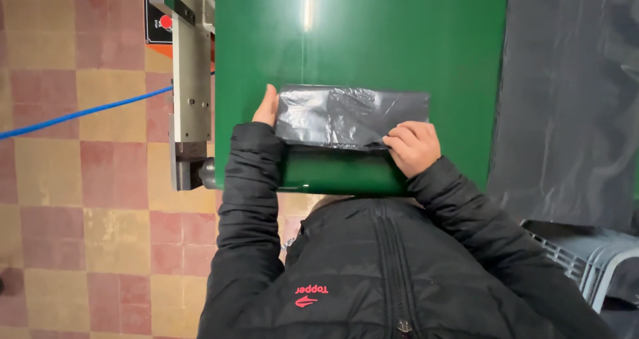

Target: The recorder folds black plastic bags on a green conveyor belt and places them into a storage crate.

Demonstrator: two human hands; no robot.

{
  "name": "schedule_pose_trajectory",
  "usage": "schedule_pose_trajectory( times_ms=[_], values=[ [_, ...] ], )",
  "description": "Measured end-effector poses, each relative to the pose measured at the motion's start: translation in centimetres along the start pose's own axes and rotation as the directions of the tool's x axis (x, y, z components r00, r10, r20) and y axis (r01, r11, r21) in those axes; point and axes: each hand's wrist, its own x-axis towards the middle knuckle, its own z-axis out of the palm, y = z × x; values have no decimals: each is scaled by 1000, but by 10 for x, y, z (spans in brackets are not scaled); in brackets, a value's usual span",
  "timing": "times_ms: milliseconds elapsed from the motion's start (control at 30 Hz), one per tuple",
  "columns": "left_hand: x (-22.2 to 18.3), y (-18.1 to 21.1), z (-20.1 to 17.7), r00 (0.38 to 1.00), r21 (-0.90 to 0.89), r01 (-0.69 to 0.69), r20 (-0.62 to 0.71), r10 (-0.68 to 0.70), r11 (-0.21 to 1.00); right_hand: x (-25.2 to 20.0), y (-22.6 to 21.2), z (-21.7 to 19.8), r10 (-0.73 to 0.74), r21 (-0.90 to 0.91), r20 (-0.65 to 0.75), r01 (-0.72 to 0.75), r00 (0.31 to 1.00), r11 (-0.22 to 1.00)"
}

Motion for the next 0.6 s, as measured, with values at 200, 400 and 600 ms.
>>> schedule_pose_trajectory(
  times_ms=[200, 400, 600],
  values=[
    [-108, 58, 148, 850, 937, -148, -44, 525, 317, -13, -10, 6, 72, -9, 93, -71, 993, 997],
    [-94, -29, 231, 694, 709, -238, 602, 395, -664, 50, -30, 58, 308, 330, 146, -339, 940, 881],
    [-127, 7, 207, 878, 753, -234, 435, 198, -615, 14, 3, 99, 380, -37, 333, -390, 863, 920]
  ],
)
